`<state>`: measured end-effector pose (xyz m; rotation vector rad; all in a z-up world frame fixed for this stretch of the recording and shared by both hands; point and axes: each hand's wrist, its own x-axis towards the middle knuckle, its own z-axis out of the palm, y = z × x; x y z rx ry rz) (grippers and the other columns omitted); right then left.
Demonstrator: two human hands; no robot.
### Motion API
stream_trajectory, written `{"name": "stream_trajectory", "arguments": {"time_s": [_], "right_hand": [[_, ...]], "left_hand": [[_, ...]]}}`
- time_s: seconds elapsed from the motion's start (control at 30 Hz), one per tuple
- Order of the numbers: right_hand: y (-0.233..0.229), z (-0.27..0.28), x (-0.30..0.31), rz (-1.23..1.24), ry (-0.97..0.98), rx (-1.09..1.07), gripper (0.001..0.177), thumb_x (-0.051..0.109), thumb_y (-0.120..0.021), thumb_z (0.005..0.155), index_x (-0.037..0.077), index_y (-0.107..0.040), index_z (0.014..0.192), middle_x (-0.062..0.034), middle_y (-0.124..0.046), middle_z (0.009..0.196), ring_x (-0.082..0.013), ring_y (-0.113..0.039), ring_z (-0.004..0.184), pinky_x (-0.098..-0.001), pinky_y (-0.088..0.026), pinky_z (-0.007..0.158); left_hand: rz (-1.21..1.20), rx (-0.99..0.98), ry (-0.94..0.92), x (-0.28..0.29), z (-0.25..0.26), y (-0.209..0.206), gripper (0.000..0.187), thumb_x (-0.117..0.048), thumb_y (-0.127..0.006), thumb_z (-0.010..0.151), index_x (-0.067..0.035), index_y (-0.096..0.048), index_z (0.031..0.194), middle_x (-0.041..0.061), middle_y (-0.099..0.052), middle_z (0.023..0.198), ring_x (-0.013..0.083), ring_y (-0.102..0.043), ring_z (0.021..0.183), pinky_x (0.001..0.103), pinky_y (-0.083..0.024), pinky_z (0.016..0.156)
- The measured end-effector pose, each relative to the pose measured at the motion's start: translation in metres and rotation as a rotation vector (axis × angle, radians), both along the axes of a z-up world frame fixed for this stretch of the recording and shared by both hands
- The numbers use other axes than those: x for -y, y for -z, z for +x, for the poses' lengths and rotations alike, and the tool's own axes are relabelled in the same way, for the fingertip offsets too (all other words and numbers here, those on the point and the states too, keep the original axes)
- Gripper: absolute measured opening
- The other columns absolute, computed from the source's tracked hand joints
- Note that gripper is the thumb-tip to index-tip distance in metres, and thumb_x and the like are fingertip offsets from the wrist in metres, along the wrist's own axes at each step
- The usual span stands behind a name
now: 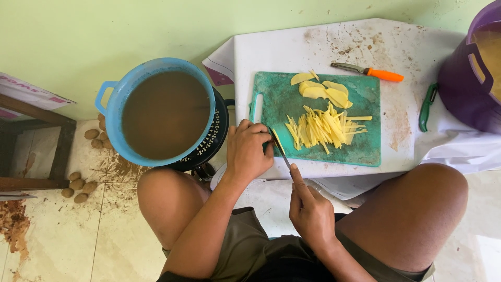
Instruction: Slicing peeled potatoes into thin julienne strips using a kitchen knife on a cutting board.
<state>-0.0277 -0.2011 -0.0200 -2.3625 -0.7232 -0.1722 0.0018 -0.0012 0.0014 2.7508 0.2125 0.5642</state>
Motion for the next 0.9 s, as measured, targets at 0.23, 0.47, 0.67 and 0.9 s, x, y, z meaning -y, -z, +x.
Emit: {"name": "stream_trajectory", "arguments": {"time_s": [0.23, 0.47, 0.67, 0.9], "right_hand": [[0.001, 0.0, 0.0, 0.009, 0.019, -0.025, 0.057, 0.0, -0.063, 0.089, 0.014, -0.062, 0.144, -0.0084, -0.065, 0.06, -0.0205, -0.047, 0.039, -0.0398, -0.039, 0.042], [-0.001, 0.0, -0.002, 0.001, 0.018, -0.017, 0.057, 0.0, -0.063, 0.089, 0.013, -0.062, 0.144, -0.0075, -0.064, 0.059, -0.0192, -0.046, 0.038, -0.0391, -0.038, 0.041], [0.007, -0.001, -0.003, -0.122, 0.023, 0.043, 0.063, 0.002, -0.064, 0.089, 0.016, -0.057, 0.149, -0.0063, -0.06, 0.057, -0.0198, -0.045, 0.035, -0.041, -0.037, 0.038], [0.004, 0.004, -0.008, -0.153, 0.011, 0.105, 0.06, 0.003, -0.063, 0.089, 0.013, -0.059, 0.148, -0.0061, -0.057, 0.055, -0.0215, -0.045, 0.036, -0.0417, -0.037, 0.038]], "left_hand": [[0.013, 0.01, 0.007, 0.0, 0.001, -0.001, 0.009, -0.01, -0.074, 0.07, -0.012, -0.08, 0.076, -0.006, -0.069, 0.088, 0.02, -0.053, 0.087, 0.037, -0.037, 0.078], [0.011, -0.013, 0.002, 0.0, 0.001, 0.0, 0.01, -0.01, -0.073, 0.07, -0.012, -0.08, 0.077, -0.006, -0.07, 0.09, 0.0205, -0.053, 0.088, 0.038, -0.037, 0.079], [-0.002, -0.003, 0.004, -0.001, 0.002, 0.003, 0.013, -0.009, -0.072, 0.07, -0.012, -0.081, 0.079, -0.007, -0.071, 0.09, 0.0196, -0.053, 0.088, 0.037, -0.037, 0.079], [-0.036, 0.006, -0.013, -0.001, 0.002, 0.004, 0.012, -0.009, -0.072, 0.068, -0.013, -0.081, 0.077, -0.006, -0.071, 0.093, 0.0211, -0.053, 0.089, 0.038, -0.038, 0.081]]}}
